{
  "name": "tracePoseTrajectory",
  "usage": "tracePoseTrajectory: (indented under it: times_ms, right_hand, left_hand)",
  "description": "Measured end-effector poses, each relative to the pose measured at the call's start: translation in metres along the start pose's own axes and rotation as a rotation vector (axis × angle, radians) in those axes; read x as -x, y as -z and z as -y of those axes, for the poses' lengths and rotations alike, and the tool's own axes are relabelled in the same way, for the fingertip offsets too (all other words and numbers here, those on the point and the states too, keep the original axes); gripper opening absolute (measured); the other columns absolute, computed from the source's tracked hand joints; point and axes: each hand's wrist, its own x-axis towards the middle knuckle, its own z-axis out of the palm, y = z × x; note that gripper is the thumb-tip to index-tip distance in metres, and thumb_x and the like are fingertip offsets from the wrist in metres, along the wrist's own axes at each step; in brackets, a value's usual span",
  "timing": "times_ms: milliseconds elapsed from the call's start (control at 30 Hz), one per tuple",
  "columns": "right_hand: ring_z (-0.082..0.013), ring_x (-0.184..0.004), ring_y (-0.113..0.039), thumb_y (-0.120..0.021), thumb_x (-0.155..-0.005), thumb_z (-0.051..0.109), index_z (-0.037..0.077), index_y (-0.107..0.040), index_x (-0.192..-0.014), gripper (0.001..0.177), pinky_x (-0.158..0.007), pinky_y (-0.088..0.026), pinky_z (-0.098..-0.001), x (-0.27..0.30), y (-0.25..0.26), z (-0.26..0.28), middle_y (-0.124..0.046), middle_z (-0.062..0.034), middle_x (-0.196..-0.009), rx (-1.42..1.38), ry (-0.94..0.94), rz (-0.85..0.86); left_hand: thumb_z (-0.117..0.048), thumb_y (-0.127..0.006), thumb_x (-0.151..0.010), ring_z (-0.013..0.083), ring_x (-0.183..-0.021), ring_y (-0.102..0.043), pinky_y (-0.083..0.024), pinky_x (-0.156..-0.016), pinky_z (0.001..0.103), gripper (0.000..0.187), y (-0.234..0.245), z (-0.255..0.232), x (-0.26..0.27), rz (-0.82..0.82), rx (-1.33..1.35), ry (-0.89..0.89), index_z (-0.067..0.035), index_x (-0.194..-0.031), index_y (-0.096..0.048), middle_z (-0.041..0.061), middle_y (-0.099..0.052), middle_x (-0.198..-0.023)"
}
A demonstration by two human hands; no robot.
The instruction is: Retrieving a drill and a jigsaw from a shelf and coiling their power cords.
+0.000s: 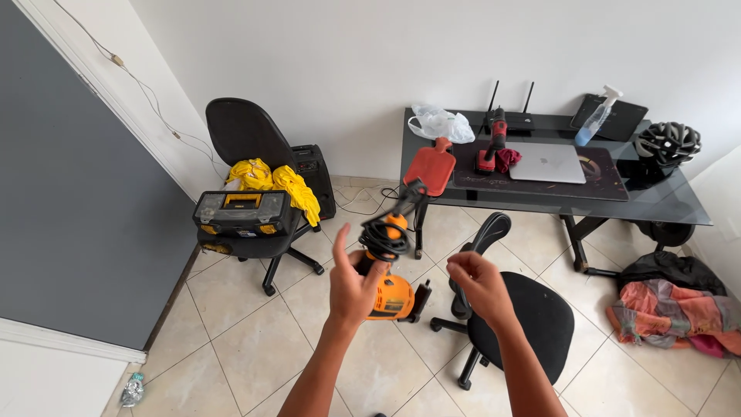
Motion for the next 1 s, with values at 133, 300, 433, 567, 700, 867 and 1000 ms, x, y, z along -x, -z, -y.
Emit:
tracePoseTrajectory:
  times_ms: [133,300,433,567,700,867,1000]
  right_hand:
    - [-0.0113,-0.095,-0.069,-0.067,-0.092,0.042,0.005,-0.069,-0.120,0.046,-0.083,-0.055,-0.0306,-0.012,-0.018,-0.059,-0.073,-0.0039,-0.098,0.328,-0.131,0.025]
    - [-0.0223,-0.092,-0.068,-0.058,-0.099,0.056,-0.003,-0.070,-0.118,0.063,-0.080,-0.055,-0.0374,-0.022,-0.028,-0.162,-0.073,-0.0160,-0.102,0.160,-0.395,-0.066]
    - [-0.0270,-0.101,-0.066,-0.037,-0.096,0.072,0.001,-0.066,-0.125,0.083,-0.087,-0.054,-0.0411,-0.026,-0.053,-0.181,-0.071,-0.0149,-0.112,-0.448,-0.720,0.179]
    - [-0.0251,-0.116,-0.065,-0.038,-0.088,0.068,0.013,-0.060,-0.133,0.074,-0.098,-0.050,-0.0411,-0.061,-0.092,-0.111,-0.071,-0.0084,-0.126,-0.720,-0.654,0.224]
    - [-0.0316,-0.118,-0.065,-0.055,-0.094,0.048,0.005,-0.054,-0.133,0.058,-0.104,-0.052,-0.0498,-0.141,-0.103,-0.133,-0.061,-0.0144,-0.130,-1.015,-0.569,0.024]
    - [-0.0313,-0.109,-0.068,-0.064,-0.094,0.034,0.002,-0.054,-0.130,0.048,-0.093,-0.058,-0.0524,-0.282,-0.086,-0.164,-0.063,-0.0131,-0.123,-1.069,-0.550,-0.206]
    - [-0.0273,-0.099,-0.071,-0.071,-0.089,0.019,0.005,-0.053,-0.125,0.042,-0.083,-0.061,-0.0468,-0.411,-0.052,-0.201,-0.067,-0.0106,-0.112,-0.896,-0.508,-0.351]
  left_hand:
    - [-0.024,-0.072,-0.095,0.0161,-0.081,-0.074,-0.057,-0.075,0.030,0.081,0.020,0.021,-0.020,-0.115,0.101,0.061,-0.001,-0.152,-0.019,0.014,-0.076,-0.087]
    - [-0.021,-0.071,-0.096,0.0155,-0.083,-0.066,-0.052,-0.077,0.030,0.074,0.026,0.049,-0.047,-0.252,0.164,0.153,-0.003,-0.150,-0.023,0.016,-0.072,-0.093]
    - [-0.021,-0.070,-0.096,0.0162,-0.090,-0.066,-0.053,-0.084,0.031,0.065,0.010,0.067,-0.076,-0.402,0.254,0.281,-0.005,-0.142,-0.027,0.016,-0.071,-0.098]
    - [-0.023,-0.069,-0.095,0.0159,-0.092,-0.067,-0.052,-0.084,0.030,0.059,-0.021,0.107,-0.108,-0.457,0.332,0.405,-0.006,-0.135,-0.029,0.014,-0.071,-0.100]
    - [-0.021,-0.070,-0.097,0.0179,-0.093,-0.067,-0.051,-0.088,0.030,0.054,-0.065,0.187,-0.145,-0.394,0.257,0.436,-0.002,-0.130,-0.032,0.018,-0.072,-0.098]
    - [-0.013,-0.074,-0.093,0.0190,-0.095,-0.063,-0.049,-0.089,0.031,0.062,-0.121,0.293,-0.213,-0.335,0.427,0.466,0.000,-0.134,-0.029,0.020,-0.069,-0.101]
    - [-0.007,-0.074,-0.087,0.0173,-0.108,-0.068,-0.049,-0.098,0.031,0.075,-0.166,0.352,-0.276,-0.223,0.517,0.654,-0.007,-0.142,-0.023,0.011,-0.069,-0.118]
